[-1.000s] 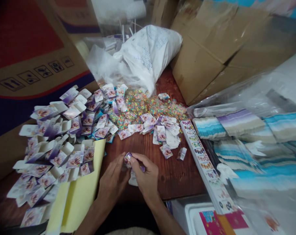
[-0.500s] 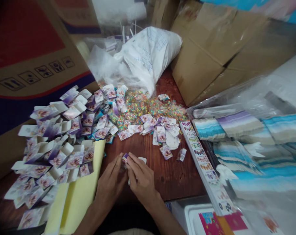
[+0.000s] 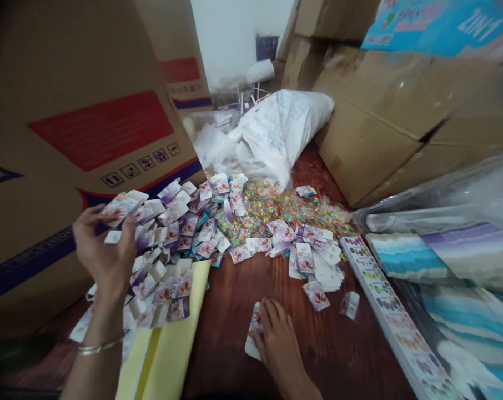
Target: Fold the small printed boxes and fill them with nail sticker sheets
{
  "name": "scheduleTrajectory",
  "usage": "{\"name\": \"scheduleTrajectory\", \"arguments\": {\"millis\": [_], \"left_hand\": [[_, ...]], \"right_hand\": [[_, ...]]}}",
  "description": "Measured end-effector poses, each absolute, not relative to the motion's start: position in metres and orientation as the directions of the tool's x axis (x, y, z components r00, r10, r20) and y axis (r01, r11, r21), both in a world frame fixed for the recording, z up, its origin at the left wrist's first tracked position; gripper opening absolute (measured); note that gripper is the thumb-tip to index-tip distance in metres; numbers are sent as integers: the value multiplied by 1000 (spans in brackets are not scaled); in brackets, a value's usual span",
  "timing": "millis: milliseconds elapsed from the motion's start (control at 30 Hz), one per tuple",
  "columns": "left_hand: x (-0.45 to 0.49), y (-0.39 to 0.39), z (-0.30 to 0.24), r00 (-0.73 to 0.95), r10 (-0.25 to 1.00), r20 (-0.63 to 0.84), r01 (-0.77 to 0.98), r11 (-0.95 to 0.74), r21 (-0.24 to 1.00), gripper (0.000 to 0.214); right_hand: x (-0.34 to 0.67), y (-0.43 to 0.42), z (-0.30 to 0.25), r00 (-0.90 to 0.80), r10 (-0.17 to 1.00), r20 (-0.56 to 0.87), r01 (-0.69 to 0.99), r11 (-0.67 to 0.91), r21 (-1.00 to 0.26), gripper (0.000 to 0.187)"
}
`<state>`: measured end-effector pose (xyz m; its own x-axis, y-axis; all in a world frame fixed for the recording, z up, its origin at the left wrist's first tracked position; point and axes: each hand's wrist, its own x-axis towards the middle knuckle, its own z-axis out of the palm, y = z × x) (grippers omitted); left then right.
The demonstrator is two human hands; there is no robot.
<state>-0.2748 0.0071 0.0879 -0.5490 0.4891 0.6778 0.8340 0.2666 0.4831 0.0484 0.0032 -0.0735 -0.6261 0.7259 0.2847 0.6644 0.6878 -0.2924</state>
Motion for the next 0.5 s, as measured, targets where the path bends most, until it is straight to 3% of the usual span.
{"name": "scheduleTrajectory", "arguments": {"millis": [33,133,267,400,500], "left_hand": [[-287,11,85,-544,457,704,838,350,419,23],[-305,19,69,-490,616,617,865,432,255,26],[-287,13,63,-462,595,658,873,436,218,35],[-228,-8,61,-377,646,663,926,263,270,30],[-167,-32,32,-226,829,511,945,61,320,27]], "right_hand": [[49,2,-78,-615,739,276,690,674,-265,38],[49,2,-80,-601,759,251,723,650,-234,35],[46,-1,-78,-590,752,292,730,652,-204,32],[45,-9,-78,-560,747,357,748,642,-169,37],[46,-14,-75,-562,755,337,750,637,-177,40]]}}
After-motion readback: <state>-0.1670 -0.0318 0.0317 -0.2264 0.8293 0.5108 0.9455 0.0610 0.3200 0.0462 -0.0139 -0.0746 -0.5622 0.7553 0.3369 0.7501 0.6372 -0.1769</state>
